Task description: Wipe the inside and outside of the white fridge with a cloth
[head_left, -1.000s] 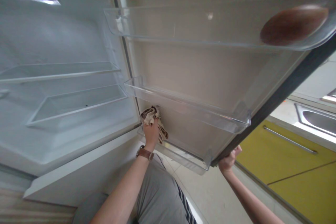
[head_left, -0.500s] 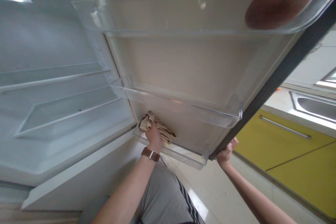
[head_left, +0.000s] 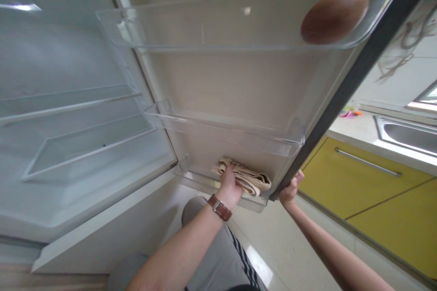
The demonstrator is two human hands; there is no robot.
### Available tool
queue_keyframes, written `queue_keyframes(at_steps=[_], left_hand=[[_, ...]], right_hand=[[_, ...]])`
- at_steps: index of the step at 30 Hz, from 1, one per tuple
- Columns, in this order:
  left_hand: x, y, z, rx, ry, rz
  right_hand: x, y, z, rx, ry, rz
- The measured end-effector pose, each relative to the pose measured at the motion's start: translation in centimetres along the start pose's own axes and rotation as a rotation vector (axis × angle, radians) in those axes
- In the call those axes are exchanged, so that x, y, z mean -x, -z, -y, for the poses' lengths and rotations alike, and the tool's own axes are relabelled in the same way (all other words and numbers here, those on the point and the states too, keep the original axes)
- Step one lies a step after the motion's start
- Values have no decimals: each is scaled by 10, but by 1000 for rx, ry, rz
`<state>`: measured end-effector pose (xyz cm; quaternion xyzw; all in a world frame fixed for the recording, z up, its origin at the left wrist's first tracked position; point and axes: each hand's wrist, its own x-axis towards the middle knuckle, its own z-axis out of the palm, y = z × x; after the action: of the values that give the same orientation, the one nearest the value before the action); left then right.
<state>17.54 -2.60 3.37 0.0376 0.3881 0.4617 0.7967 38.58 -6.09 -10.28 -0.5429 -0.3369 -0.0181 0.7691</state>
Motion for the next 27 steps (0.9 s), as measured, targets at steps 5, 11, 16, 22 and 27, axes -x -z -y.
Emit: queue_keyframes(at_steps=[5, 11, 16, 22, 27], left_hand=[[-7, 7, -61, 17, -300, -89], [-14, 9, -72, -499, -1114, -91], [-10, 31, -44, -1218, -1361, 272], [0, 39, -38, -1783, -1226, 562], [2, 42, -54, -1805, -1180, 483]], right_hand=[[0, -3, 2, 3, 30, -19], [4, -5, 11, 8, 40, -27], [5, -3, 10, 13, 34, -32], [-2, -4, 3, 41, 84, -30], [-8, -3, 1, 43, 84, -2]])
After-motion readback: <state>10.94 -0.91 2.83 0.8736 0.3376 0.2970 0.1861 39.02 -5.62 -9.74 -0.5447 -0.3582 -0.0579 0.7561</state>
